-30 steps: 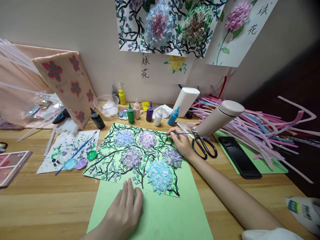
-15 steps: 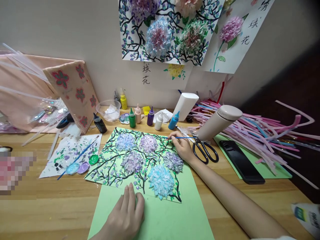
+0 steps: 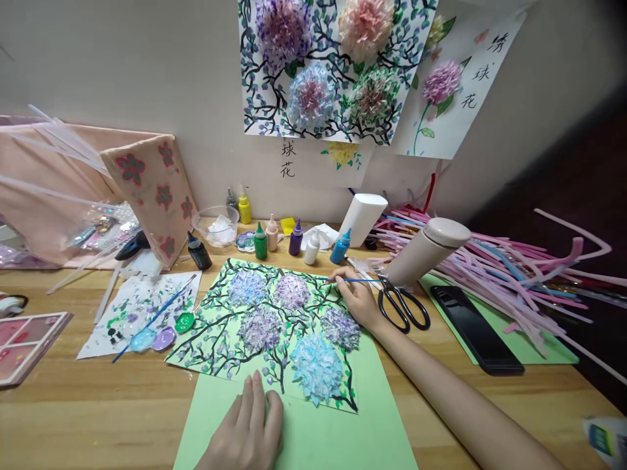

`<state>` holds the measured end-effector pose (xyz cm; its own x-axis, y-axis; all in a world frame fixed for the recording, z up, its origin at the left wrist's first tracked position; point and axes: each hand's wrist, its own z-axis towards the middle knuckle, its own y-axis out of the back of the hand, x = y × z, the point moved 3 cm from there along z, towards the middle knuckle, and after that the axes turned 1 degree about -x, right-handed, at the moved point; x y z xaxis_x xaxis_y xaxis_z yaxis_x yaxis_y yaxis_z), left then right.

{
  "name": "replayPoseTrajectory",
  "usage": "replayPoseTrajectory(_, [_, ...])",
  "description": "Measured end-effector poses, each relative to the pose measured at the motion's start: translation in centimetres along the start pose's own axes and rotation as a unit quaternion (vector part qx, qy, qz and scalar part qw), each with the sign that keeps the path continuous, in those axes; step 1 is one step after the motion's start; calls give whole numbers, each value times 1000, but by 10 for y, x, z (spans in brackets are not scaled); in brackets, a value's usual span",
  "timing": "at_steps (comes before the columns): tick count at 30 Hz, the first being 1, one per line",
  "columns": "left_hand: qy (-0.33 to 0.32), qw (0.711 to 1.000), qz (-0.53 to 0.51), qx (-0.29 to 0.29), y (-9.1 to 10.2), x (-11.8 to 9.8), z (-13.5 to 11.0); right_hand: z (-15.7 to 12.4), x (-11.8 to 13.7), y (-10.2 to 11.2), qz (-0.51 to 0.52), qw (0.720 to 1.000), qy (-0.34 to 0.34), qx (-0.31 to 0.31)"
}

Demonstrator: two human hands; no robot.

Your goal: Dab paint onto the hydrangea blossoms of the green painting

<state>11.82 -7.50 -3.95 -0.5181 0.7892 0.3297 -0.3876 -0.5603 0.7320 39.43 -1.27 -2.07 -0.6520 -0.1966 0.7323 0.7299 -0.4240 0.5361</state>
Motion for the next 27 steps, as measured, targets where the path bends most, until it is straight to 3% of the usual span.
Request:
replayPoseTrajectory(18, [2, 1000, 1, 18, -3, -1, -5, 0, -2, -1, 3, 1000, -6, 0])
replayPoseTrajectory(27, [9, 999, 32, -38, 0, 2, 7, 1, 1, 0, 5, 1000, 4, -7])
